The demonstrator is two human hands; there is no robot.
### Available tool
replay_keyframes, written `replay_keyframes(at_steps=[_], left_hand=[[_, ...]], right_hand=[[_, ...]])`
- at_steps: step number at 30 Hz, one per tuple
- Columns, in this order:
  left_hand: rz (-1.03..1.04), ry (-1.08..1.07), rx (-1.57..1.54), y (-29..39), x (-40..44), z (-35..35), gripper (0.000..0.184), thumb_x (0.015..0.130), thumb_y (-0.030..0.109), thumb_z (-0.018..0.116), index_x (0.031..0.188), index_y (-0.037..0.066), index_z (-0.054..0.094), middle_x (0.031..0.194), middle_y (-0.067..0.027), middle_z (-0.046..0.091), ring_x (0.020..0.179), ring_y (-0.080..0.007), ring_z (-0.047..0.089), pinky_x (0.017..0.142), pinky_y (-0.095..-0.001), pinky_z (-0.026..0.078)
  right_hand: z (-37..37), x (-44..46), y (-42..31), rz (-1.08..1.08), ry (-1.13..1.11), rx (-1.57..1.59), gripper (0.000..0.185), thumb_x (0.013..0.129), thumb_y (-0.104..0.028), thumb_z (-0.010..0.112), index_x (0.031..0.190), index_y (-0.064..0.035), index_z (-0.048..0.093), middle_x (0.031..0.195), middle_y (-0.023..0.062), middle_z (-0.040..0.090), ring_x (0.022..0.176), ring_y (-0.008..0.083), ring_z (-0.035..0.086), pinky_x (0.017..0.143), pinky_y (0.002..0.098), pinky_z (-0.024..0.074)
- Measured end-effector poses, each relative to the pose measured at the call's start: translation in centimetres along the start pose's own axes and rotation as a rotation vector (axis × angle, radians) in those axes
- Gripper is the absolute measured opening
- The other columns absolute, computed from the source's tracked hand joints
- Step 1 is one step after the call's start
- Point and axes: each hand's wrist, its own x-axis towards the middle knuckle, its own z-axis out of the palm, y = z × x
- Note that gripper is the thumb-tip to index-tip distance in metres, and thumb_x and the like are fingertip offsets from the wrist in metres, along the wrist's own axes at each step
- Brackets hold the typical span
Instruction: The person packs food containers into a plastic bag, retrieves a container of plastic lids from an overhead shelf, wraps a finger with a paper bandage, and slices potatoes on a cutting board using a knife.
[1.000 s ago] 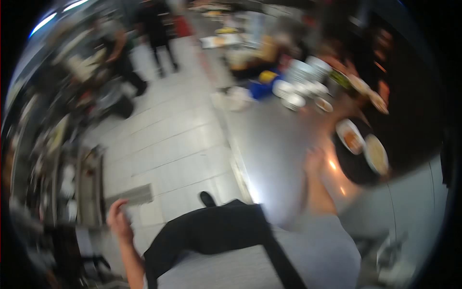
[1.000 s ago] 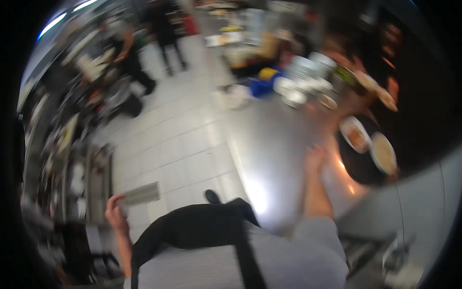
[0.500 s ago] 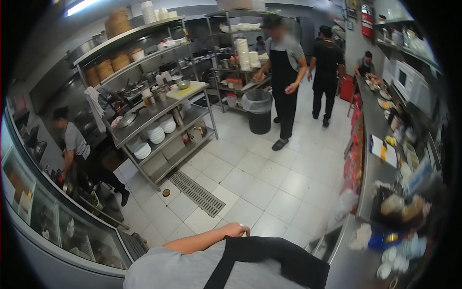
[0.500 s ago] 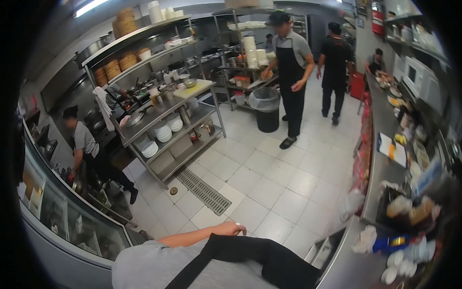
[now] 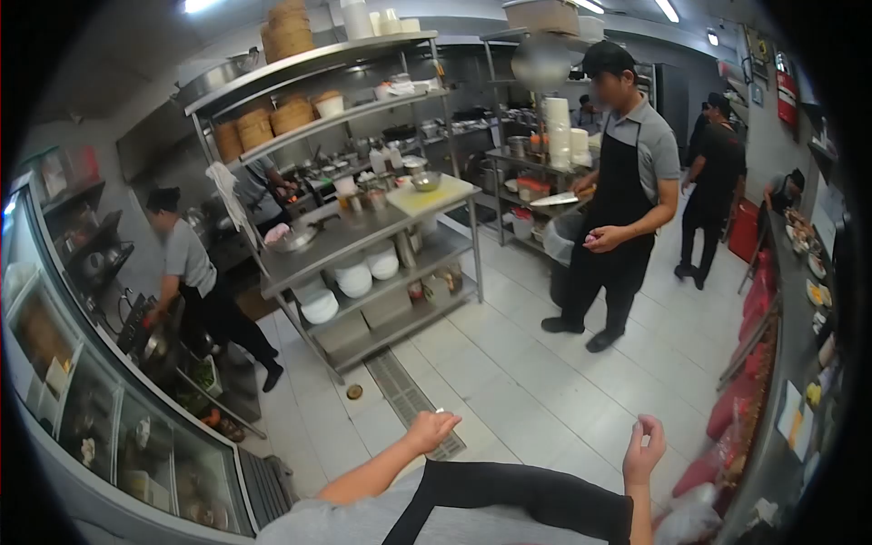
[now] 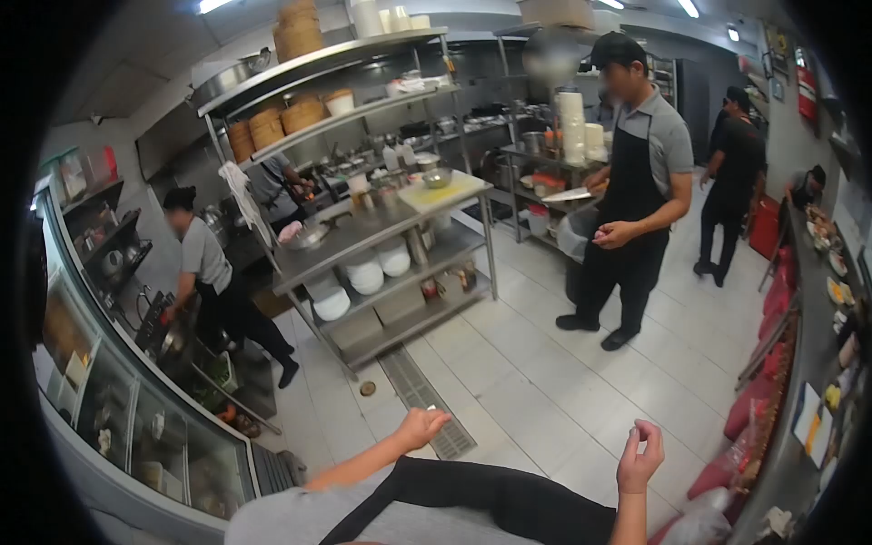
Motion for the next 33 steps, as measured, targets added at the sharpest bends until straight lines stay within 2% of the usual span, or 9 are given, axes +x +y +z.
replay_keyframes(at_steps=[4, 8, 11, 18, 22, 23, 24, 26, 33], left_hand=[[0.011, 0.211, 0.016, -7.3, 3.6, -1.4, 0.031, 0.087, 0.033, 0.053, 0.077, 0.006, 0.065, 0.067, -0.0180, 0.060, 0.064, -0.0367, 0.059, 0.057, -0.0415, 0.047], [-0.257, 0.089, 0.054, -11.1, 9.7, -5.5, 0.033, 0.077, 0.039, 0.066, 0.073, 0.007, 0.062, 0.066, -0.0167, 0.060, 0.065, -0.0342, 0.061, 0.059, -0.0396, 0.048], [-0.246, 0.076, 0.174, -12.6, 16.4, -8.3, 0.030, 0.075, 0.038, 0.067, 0.076, 0.009, 0.061, 0.068, -0.0169, 0.061, 0.066, -0.0348, 0.061, 0.061, -0.0402, 0.048], [-0.289, 0.344, -0.004, -12.1, 29.1, -12.6, 0.010, 0.083, 0.012, 0.057, 0.089, 0.009, 0.064, 0.074, -0.0142, 0.064, 0.072, -0.0311, 0.064, 0.063, -0.0366, 0.050], [-0.232, 0.513, 0.109, -12.6, 30.9, -14.4, 0.012, 0.082, 0.008, 0.056, 0.089, 0.007, 0.066, 0.081, -0.0123, 0.066, 0.073, -0.0252, 0.065, 0.066, -0.0332, 0.050], [-0.218, 0.604, 0.091, -14.1, 31.1, -14.4, 0.012, 0.083, 0.012, 0.057, 0.091, 0.011, 0.065, 0.076, -0.0150, 0.064, 0.070, -0.0307, 0.063, 0.063, -0.0353, 0.049], [-0.294, 0.654, 0.085, -15.1, 31.2, -14.7, 0.012, 0.083, 0.012, 0.057, 0.091, 0.010, 0.065, 0.076, -0.0146, 0.064, 0.069, -0.0300, 0.063, 0.063, -0.0350, 0.049], [-0.438, 0.708, 0.057, -16.4, 31.6, -15.5, 0.012, 0.083, 0.013, 0.057, 0.090, 0.010, 0.065, 0.075, -0.0139, 0.065, 0.068, -0.0289, 0.064, 0.062, -0.0346, 0.049], [-0.571, 0.855, -0.026, -25.4, 34.7, -21.7, 0.012, 0.082, 0.017, 0.060, 0.083, 0.005, 0.065, 0.067, -0.0141, 0.063, 0.059, -0.0266, 0.062, 0.055, -0.0328, 0.048]], right_hand=[[11.3, 5.4, -1.5, -0.048, -0.071, 0.141, 0.009, 0.077, 0.001, 0.055, 0.084, -0.0006, 0.059, 0.074, 0.0097, 0.058, 0.063, 0.0184, 0.055, 0.060, 0.0280, 0.0452], [18.7, 12.3, -3.1, -0.174, -0.205, 0.246, 0.010, 0.074, 0.002, 0.057, 0.083, -0.0019, 0.060, 0.072, 0.0099, 0.059, 0.062, 0.0194, 0.057, 0.059, 0.0279, 0.0460], [22.6, 19.6, -2.3, -0.263, -0.202, 0.260, 0.009, 0.076, 0.001, 0.058, 0.084, -0.0017, 0.060, 0.072, 0.0097, 0.059, 0.061, 0.0192, 0.057, 0.058, 0.0274, 0.0461], [33.8, 38.0, -1.8, -0.426, -0.603, 0.289, 0.010, 0.076, -0.005, 0.062, 0.086, -0.0018, 0.061, 0.074, 0.0108, 0.060, 0.061, 0.0204, 0.059, 0.058, 0.0288, 0.0471], [42.4, 47.6, -9.7, -0.711, -0.946, 0.336, 0.017, 0.076, -0.010, 0.063, 0.091, -0.0018, 0.060, 0.072, 0.0106, 0.058, 0.065, 0.0217, 0.056, 0.061, 0.0316, 0.0460], [44.9, 49.2, -12.4, -0.830, -0.978, 0.394, 0.019, 0.076, -0.011, 0.063, 0.093, -0.0018, 0.060, 0.071, 0.0111, 0.057, 0.064, 0.0209, 0.056, 0.061, 0.0317, 0.0460], [46.9, 50.4, -15.6, -0.691, -1.084, 0.359, 0.021, 0.076, -0.012, 0.064, 0.094, -0.0015, 0.060, 0.070, 0.0108, 0.057, 0.064, 0.0196, 0.057, 0.060, 0.0316, 0.0465], [53.9, 52.8, -20.7, -1.021, -0.971, 0.469, 0.025, 0.076, -0.014, 0.064, 0.097, -0.0014, 0.062, 0.076, 0.0114, 0.060, 0.067, 0.0194, 0.059, 0.063, 0.0315, 0.0480], [74.2, 54.1, -41.4, -1.051, -0.697, 0.646, 0.032, 0.075, -0.025, 0.065, 0.097, -0.0030, 0.064, 0.091, 0.0156, 0.064, 0.085, 0.0270, 0.062, 0.079, 0.0354, 0.0480]])
